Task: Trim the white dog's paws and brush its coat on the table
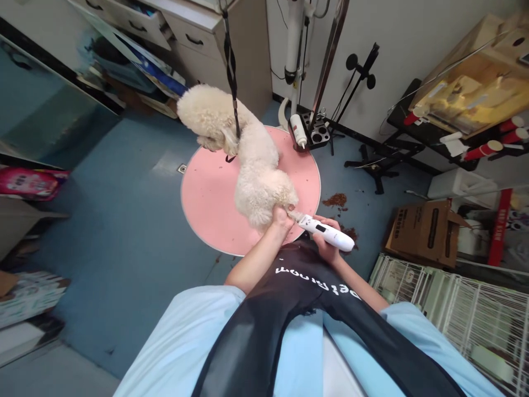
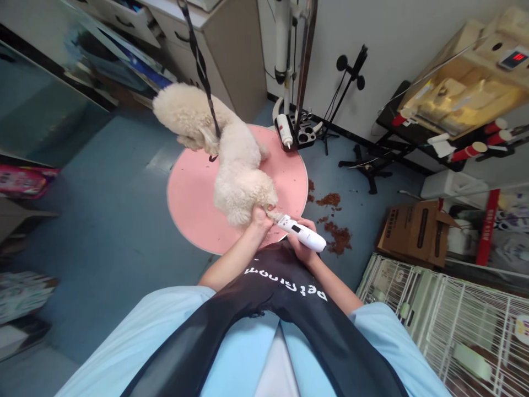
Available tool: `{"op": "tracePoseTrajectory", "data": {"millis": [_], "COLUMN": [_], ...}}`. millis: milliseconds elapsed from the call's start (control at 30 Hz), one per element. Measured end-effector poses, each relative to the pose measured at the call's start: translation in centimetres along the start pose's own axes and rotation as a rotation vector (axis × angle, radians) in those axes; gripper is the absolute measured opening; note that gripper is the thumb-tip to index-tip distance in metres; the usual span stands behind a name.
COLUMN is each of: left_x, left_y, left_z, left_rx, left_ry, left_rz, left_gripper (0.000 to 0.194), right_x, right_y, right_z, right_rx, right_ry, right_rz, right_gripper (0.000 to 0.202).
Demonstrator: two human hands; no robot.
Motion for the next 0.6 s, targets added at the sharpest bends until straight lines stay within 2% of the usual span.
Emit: {"op": "tracePoseTrajectory", "data": {"millis": [133, 233, 367, 500, 600], "left_x": [0.6, 1.1, 1.8, 2.2, 2.3], "left_y": [0.4, 0.3, 0.5, 0.8, 0.8], "left_z": [-0.7, -0.8, -0.5, -0.6, -0.7], "left_rx": [-0.004, 0.032, 0.013, -0.054, -0.086], "left_ry": [0.04, 0.014, -0.004, 0.049, 0.101], "left_rz": [0.055, 0.081, 0.049, 0.006, 0.005], "left_gripper": [0.021, 0.026, 0.039, 0.051, 0.054], "right_x": [0.2, 0.9, 0.4, -0.4, -0.5], "right_y": [2.1, 3.6, 5.1, 6.5, 7.6], "right_z": [-0.1, 0.4, 1.9, 3.6, 4.5], "right_rx": [-0.272, -0.379, -0.518, -0.685, -0.787], "right_ry": [0.143, 0.266, 0.178, 0.049, 0.009], "right_rz": [0.178, 0.289, 0.389, 0.468, 0.493], "right_gripper": [0.045, 0.04, 0.04, 0.039, 0.041]}}
Point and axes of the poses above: each hand's wrist, its own z-axis towards the middle knuckle, its own x-axis out of the back of the hand, y = z × x, the point moved 6 cm from there along z, towards the middle knuckle, and after that the axes turned 5 degrees about y, right-handed, at the moved point
